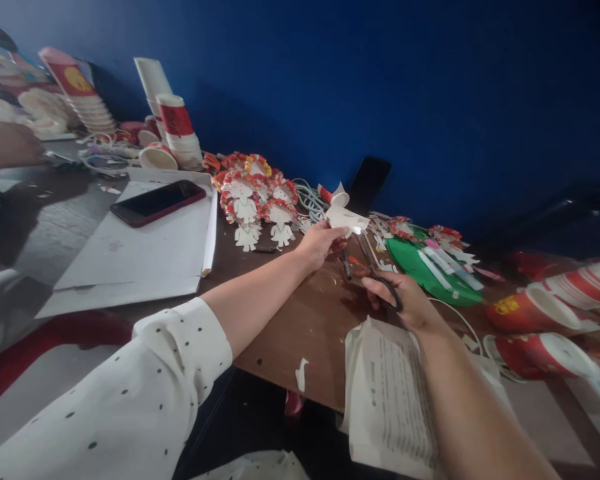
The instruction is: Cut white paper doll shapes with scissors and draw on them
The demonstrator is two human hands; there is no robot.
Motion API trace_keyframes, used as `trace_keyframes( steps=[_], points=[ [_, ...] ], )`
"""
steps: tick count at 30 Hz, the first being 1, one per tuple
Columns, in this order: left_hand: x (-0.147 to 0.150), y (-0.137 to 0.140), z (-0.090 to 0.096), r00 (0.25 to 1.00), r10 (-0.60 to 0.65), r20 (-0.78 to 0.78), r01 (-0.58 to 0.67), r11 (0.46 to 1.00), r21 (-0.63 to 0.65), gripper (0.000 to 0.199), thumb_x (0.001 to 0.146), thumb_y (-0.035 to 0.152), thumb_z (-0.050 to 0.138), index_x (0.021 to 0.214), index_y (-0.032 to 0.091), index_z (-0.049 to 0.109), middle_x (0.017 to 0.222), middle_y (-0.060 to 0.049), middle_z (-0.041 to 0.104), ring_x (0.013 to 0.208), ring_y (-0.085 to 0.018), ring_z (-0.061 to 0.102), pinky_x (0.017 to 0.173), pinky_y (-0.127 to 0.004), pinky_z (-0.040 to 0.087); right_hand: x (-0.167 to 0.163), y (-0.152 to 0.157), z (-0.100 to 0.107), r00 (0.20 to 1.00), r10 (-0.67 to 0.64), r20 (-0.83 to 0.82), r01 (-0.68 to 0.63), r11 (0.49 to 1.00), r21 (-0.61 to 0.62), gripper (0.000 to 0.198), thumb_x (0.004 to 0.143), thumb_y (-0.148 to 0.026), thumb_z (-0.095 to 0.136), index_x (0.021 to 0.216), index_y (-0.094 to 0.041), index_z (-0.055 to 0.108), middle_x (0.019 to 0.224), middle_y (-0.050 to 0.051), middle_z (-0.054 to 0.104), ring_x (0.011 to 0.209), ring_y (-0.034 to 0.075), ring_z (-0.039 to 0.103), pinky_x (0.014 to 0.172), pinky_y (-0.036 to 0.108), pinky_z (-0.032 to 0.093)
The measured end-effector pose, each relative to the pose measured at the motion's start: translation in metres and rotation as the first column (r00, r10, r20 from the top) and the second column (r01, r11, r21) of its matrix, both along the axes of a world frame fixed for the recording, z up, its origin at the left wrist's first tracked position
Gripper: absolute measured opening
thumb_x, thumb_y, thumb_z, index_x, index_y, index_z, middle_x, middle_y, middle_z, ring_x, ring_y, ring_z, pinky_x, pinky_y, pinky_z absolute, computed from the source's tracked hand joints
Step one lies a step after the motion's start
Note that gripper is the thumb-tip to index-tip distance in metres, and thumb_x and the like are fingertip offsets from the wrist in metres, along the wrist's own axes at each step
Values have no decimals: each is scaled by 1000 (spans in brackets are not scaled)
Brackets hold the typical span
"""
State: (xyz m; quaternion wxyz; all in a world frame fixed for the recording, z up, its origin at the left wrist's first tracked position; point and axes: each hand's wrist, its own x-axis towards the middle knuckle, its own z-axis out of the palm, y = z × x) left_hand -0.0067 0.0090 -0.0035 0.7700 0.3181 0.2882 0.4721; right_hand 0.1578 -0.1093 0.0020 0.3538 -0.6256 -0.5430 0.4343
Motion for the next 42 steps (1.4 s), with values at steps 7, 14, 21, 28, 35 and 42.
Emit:
trace_keyframes(
  steps=[7,14,21,28,35,42],
  points=[
    [-4,9,-3,999,24,22,-25,999,44,11,75,14,70,78,13,60,68,1,64,60,-6,58,70,-22,45,9,-1,1,997,-31,-72,25,996,-82,50,68,-52,78,100,-14,73,57,-1,57,47,10,50,46,23,40],
    [-3,7,-2,999,-8,39,4,997,81,13,73,13,73,79,12,61,71,0,66,65,-8,61,78,-26,48,3,-1,6,999,-3,-46,1,999,-36,45,67,-51,79,94,-15,74,64,0,62,56,12,55,54,25,42],
    [4,-1,-4,996,-54,-75,68,980,186,17,71,16,76,81,11,63,74,0,66,68,-8,61,81,-27,48,0,1,1,999,-16,-35,16,1000,19,45,72,-55,75,95,-17,74,67,1,63,57,13,55,54,25,42],
    [7,-11,-2,989,-43,-140,75,969,234,14,73,13,74,82,11,63,72,0,65,67,-9,61,80,-29,51,0,2,1,1000,-4,-27,5,999,34,46,71,-58,75,93,-18,76,66,1,63,58,13,56,55,25,44],
    [11,-15,-2,990,7,-138,23,977,212,7,79,9,65,76,11,59,67,1,63,62,-9,61,73,-28,53,-3,2,3,999,-10,-41,11,999,30,45,71,-57,75,93,-18,76,66,2,63,60,14,57,55,27,48],
    [15,-20,-3,990,44,-136,-19,984,179,7,78,10,67,77,11,61,67,1,64,61,-8,61,75,-29,54,-7,2,6,998,-40,-43,41,999,26,52,66,-59,78,97,-18,76,62,1,62,58,13,56,54,25,46]
  ],
)
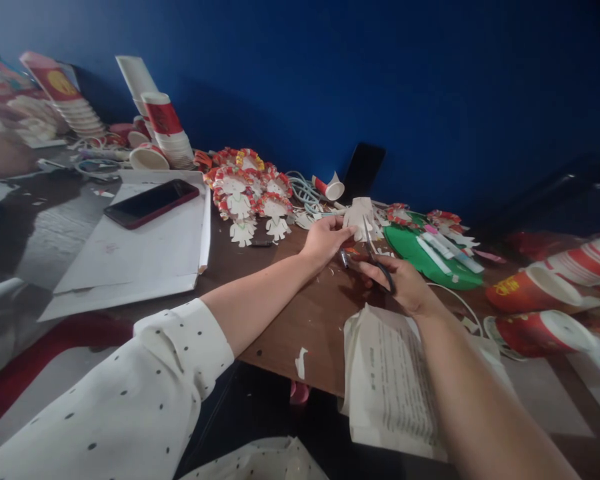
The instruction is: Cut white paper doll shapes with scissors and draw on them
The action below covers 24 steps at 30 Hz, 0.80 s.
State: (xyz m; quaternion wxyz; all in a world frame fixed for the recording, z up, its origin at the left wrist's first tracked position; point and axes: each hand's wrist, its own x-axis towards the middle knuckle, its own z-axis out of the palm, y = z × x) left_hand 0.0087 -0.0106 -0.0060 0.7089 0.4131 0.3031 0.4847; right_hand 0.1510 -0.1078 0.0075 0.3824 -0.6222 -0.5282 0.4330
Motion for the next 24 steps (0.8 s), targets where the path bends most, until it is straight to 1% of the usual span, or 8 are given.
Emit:
trace_keyframes(
  steps=[4,7,11,14,19,24],
  points=[
    [1,-1,0,1000,10,4,-10,1000,-6,9,78,10,68,75,11,60,64,1,63,59,-8,61,73,-27,53,0,1,-1,999,-9,-31,8,1000,-7,58,65,-58,78,104,-16,75,63,1,60,58,13,54,53,25,44],
    [2,0,0,1000,12,-2,-12,1000,2,9,77,10,68,74,11,60,64,1,63,60,-8,61,74,-28,54,-1,1,1,1000,-16,-5,16,1000,-18,60,65,-58,79,105,-15,74,61,0,59,58,13,52,54,25,43],
    [2,0,0,1000,10,-9,-10,1000,19,9,78,9,66,74,11,59,65,1,63,59,-8,61,74,-29,54,-1,0,5,996,6,87,-8,1000,30,56,66,-60,76,98,-15,76,56,-1,56,58,13,50,55,26,39],
    [2,0,0,1000,9,-20,-9,1000,23,9,79,9,66,74,12,58,66,1,63,61,-9,62,75,-29,54,2,0,5,990,21,136,-28,998,53,53,70,-60,73,98,-15,76,55,-1,55,58,14,49,55,26,38],
    [1,0,0,997,25,-72,-21,998,56,8,78,11,67,75,12,59,66,1,63,61,-9,61,73,-29,54,5,0,1,989,18,146,-26,998,54,53,74,-58,71,104,-14,75,55,-1,55,55,13,49,55,27,37],
    [0,-1,3,997,12,-71,-9,999,36,9,80,9,65,74,12,58,65,1,62,59,-8,59,71,-27,54,5,0,3,988,18,156,-26,999,47,51,73,-57,72,101,-15,76,54,-1,54,54,13,47,53,27,37]
  ],
)
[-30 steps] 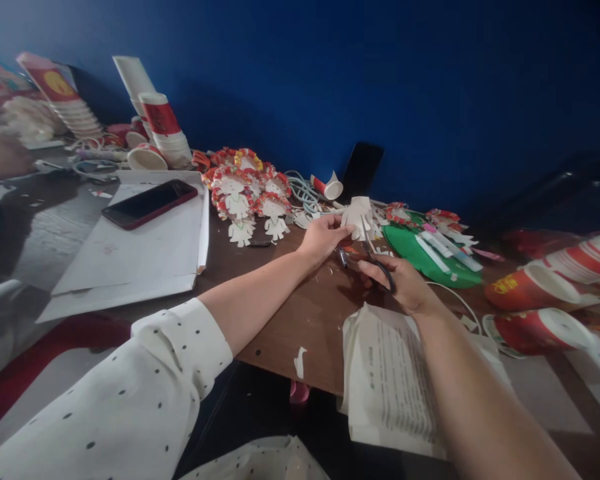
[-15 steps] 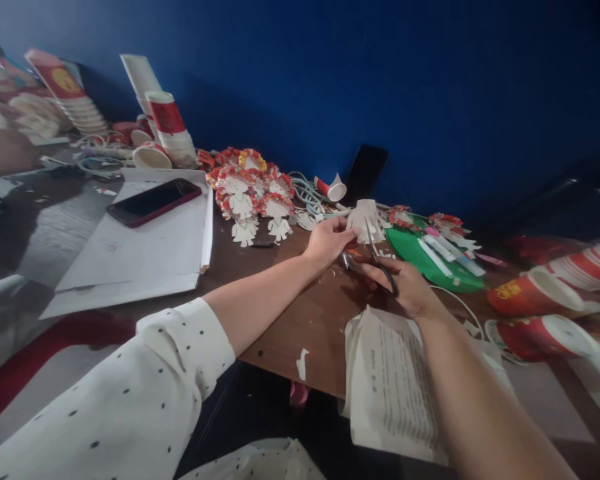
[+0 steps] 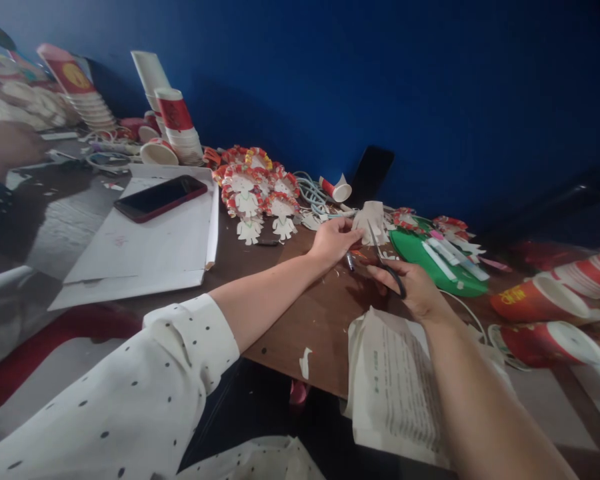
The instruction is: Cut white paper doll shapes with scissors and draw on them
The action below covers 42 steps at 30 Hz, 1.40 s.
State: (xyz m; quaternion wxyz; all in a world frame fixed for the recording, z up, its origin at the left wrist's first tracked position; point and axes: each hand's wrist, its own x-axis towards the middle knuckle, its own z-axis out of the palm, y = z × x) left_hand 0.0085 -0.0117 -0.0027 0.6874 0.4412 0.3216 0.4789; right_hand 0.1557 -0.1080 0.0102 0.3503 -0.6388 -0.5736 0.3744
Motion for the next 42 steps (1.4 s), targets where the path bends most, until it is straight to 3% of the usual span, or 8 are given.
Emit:
trace_keyframes(
  steps=[7,16,27,34,42],
  points=[
    [-3,0,4,1000,-5,-30,5,1000,3,9,80,9,65,74,12,58,61,2,60,57,-8,58,66,-24,51,4,0,-6,1000,-13,-1,13,1000,13,53,73,-58,72,101,-14,76,54,-1,52,50,12,46,50,28,37],
    [-3,-1,7,999,0,-32,0,1000,-5,10,80,8,65,74,12,58,61,2,61,56,-8,58,67,-25,51,1,-1,0,999,-17,46,17,1000,11,41,75,-57,70,81,-16,74,51,-2,53,49,12,47,50,27,36],
    [-2,-3,10,999,10,35,-7,996,-85,10,81,8,66,76,12,57,61,2,61,56,-8,59,72,-27,54,-8,-3,5,998,-22,55,18,997,71,44,75,-58,69,59,-18,60,50,-2,52,47,11,46,50,26,36],
    [-2,-1,8,998,-3,64,10,995,-104,11,82,9,65,75,12,57,62,2,61,56,-8,59,72,-28,53,-13,-4,8,996,-48,72,42,996,78,43,74,-60,69,62,-19,65,50,-1,54,46,12,47,47,26,36],
    [-3,2,4,994,-94,47,99,988,-118,12,83,10,64,73,12,56,59,2,61,55,-8,59,69,-27,53,-12,-3,5,996,-74,40,72,997,39,44,71,-59,72,81,-16,74,55,-1,57,47,13,50,47,26,39]
  ],
)
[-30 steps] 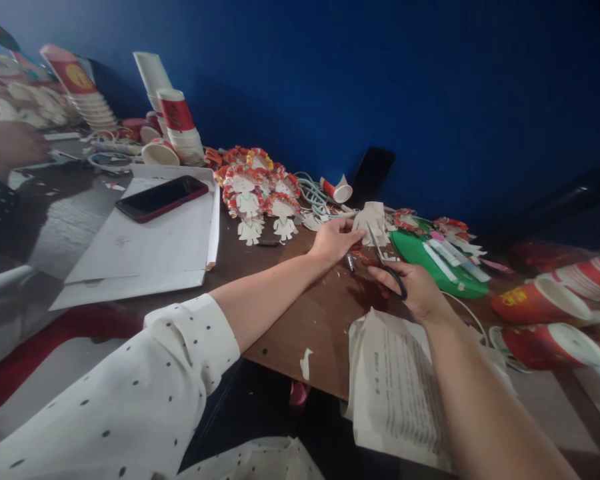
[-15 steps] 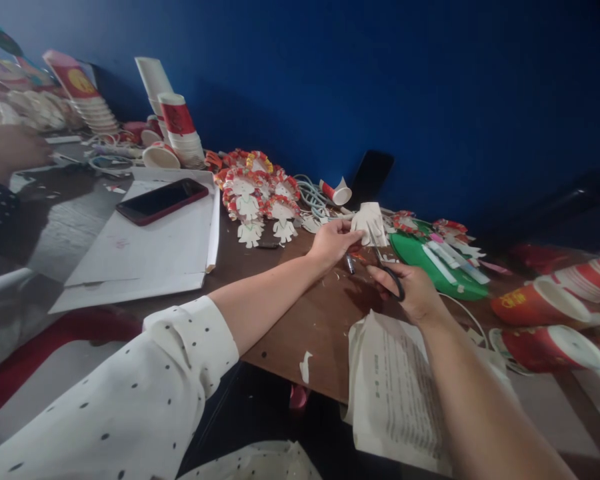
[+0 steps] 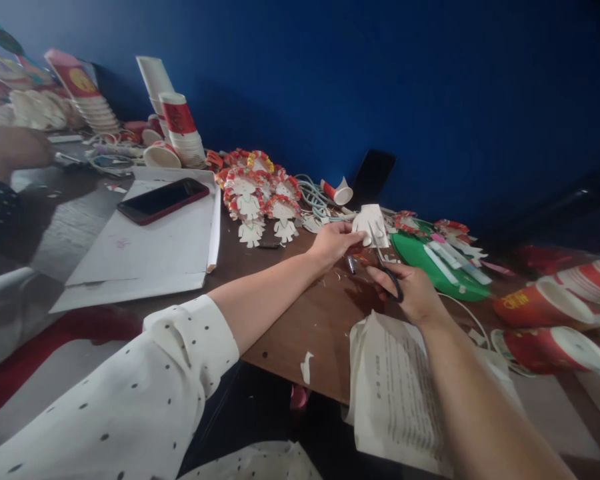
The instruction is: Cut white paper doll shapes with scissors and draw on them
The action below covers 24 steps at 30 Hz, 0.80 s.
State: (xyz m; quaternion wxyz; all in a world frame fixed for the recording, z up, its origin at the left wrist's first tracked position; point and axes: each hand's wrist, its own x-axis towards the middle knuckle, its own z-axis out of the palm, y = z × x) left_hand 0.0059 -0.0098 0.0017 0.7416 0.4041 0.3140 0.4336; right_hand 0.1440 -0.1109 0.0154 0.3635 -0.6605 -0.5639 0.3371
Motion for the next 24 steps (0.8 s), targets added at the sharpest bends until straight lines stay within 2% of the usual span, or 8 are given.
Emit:
trace_keyframes(
  steps=[5,14,24],
  points=[
    [0,-1,0,999,-49,-11,49,998,25,7,81,9,65,77,10,60,63,0,63,55,-9,60,67,-26,53,5,2,-6,1000,-9,-27,9,1000,6,44,71,-57,74,85,-15,73,58,-1,59,49,13,51,50,26,40],
    [-2,0,0,997,-79,-4,79,997,16,7,80,10,67,78,10,61,66,-2,64,58,-10,62,71,-29,54,6,1,-7,1000,25,8,-25,999,42,43,77,-58,68,61,-19,63,51,-1,55,49,12,50,51,26,37],
    [-3,0,2,997,-75,-20,76,996,37,6,80,9,67,79,10,61,64,-1,64,58,-9,62,73,-29,54,11,1,-9,998,32,47,-34,998,44,43,78,-59,67,60,-20,62,50,-1,54,49,13,49,51,27,36]
  ],
)
